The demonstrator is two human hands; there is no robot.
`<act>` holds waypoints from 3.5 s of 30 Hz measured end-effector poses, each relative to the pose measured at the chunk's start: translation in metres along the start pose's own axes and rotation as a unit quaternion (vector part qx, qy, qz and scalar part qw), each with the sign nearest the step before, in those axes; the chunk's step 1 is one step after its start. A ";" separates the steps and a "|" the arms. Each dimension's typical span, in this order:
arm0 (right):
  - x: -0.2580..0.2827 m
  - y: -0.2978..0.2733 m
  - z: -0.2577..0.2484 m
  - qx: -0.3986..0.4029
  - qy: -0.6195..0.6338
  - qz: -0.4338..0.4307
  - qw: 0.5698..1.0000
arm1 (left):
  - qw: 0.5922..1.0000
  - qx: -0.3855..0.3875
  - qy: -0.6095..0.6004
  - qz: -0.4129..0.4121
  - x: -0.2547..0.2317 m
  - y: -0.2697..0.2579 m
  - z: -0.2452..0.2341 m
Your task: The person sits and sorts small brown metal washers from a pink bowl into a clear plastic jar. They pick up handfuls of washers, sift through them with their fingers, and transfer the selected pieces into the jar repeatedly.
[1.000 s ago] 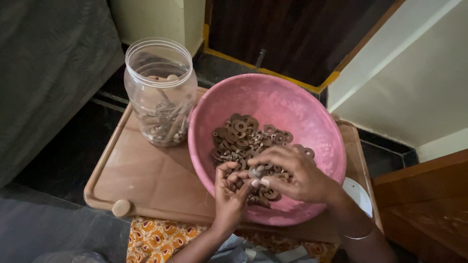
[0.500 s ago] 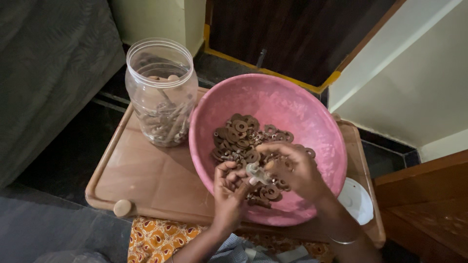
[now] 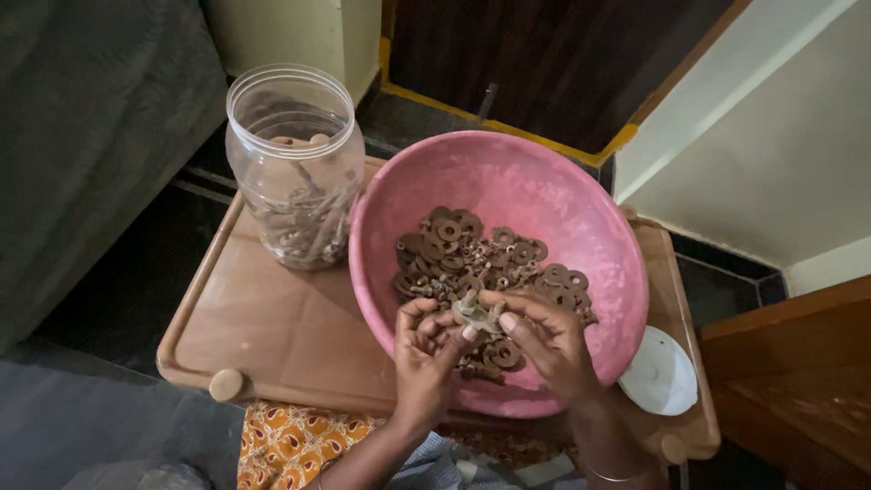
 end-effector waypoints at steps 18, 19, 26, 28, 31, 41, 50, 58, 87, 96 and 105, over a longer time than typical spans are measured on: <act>-0.019 -0.001 -0.007 -0.042 0.182 0.029 0.982 | 1.000 0.006 -0.012 0.006 0.001 -0.002 0.000; -0.027 -0.003 -0.013 -0.063 0.171 0.037 0.982 | 1.000 0.003 -0.016 0.009 0.001 -0.002 -0.001; 0.003 0.005 0.008 0.009 0.058 -0.113 0.992 | 1.000 0.014 0.005 0.012 0.003 -0.003 -0.004; 0.002 0.009 0.007 -0.006 0.188 0.002 0.982 | 1.000 0.002 -0.023 -0.003 0.004 -0.003 -0.005; -0.011 0.006 0.001 -0.046 0.203 0.076 0.975 | 1.000 0.007 -0.001 0.011 0.000 -0.003 -0.002; 0.000 0.006 0.013 0.019 0.166 -0.012 0.986 | 1.000 -0.002 -0.006 -0.009 0.000 -0.002 -0.002; -0.014 0.011 0.005 0.003 0.166 0.006 0.986 | 1.000 0.021 0.011 -0.005 -0.001 -0.004 0.001; -0.002 0.010 0.008 0.018 0.192 0.050 0.980 | 1.000 0.025 -0.006 -0.009 -0.002 -0.006 0.003; -0.051 -0.013 -0.070 -0.163 0.086 -0.014 0.983 | 0.466 -0.061 0.790 0.394 -0.300 0.145 0.080; -0.055 -0.067 -0.157 -0.294 0.083 -0.008 0.952 | 0.573 0.017 0.698 0.430 -0.184 0.036 0.070; -0.054 -0.040 -0.170 -0.191 -0.108 0.105 0.970 | 0.674 0.168 0.692 0.197 -0.067 0.017 0.051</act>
Point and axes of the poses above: each hand's wrist, its own y-axis towards the middle knuckle, its own z-axis out of the palm, x = y × z, the point moved 10 cm from there along y, towards the middle knuckle, and after that the axes turned 6 degrees about y, right-handed, at the moved point
